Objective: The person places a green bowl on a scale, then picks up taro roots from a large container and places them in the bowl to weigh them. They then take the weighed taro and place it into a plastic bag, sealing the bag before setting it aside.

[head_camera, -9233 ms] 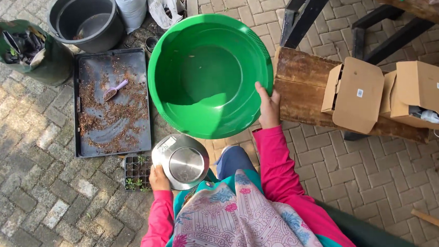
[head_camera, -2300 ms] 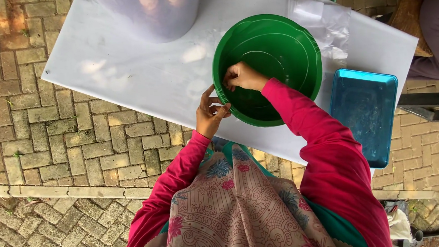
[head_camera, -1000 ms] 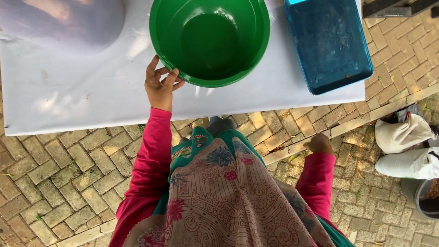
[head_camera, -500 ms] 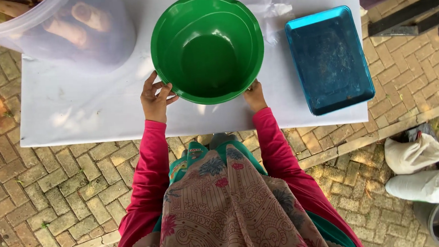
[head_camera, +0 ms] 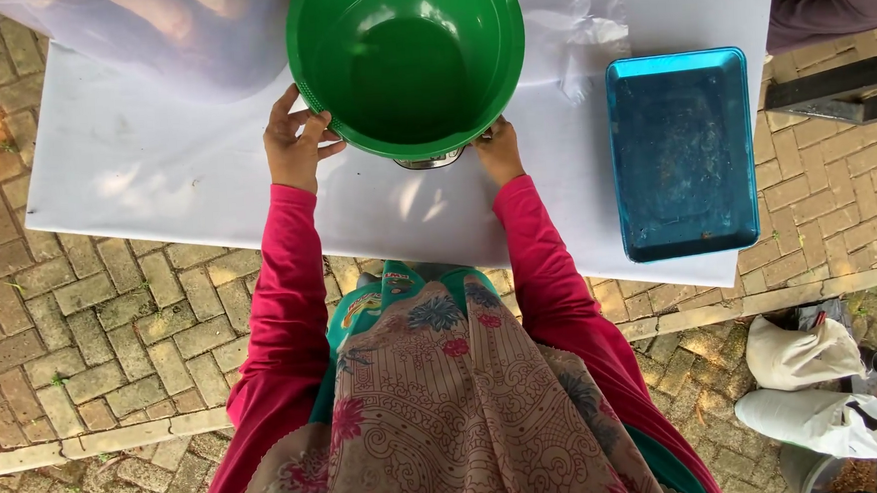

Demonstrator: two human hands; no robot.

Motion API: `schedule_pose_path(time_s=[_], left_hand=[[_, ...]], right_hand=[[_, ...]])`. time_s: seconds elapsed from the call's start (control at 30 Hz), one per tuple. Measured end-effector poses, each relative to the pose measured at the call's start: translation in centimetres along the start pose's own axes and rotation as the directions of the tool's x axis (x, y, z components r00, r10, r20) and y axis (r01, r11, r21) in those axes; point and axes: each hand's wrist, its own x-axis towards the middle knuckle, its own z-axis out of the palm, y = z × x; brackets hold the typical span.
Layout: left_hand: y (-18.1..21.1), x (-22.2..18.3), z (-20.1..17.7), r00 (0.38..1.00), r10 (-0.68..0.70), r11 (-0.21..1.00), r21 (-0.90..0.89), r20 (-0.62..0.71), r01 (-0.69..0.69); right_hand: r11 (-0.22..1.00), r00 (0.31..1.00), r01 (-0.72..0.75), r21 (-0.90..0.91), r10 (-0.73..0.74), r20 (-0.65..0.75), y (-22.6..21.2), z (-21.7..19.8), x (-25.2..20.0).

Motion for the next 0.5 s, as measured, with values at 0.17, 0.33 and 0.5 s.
schedule_pose_path(time_s=[0.17,0.33,0.5], left_hand=[[-0.2,-1.3,0.4,0.995,-0.090,0.996,-0.014,-0.042,0.089],[-0.8,-1.2,-0.3,0.991,-0.125,0.991,-0.058,-0.042,0.122],[-1.5,-0.1,-1.5,0.976,-0.210,0.977,-0.061,-0.058,0.206]], right_hand=[[0.996,0.999,-0.030,0.079,0.031,-0.013,-0.3,-0.6,-0.6],[0.997,0.997,0.047,-0.057,-0.051,-0.059,0.8,-0.2,0.0],[0.971,0.996,-0.052,-0.232,0.033,-0.088,-2.6,0.2,1.1]])
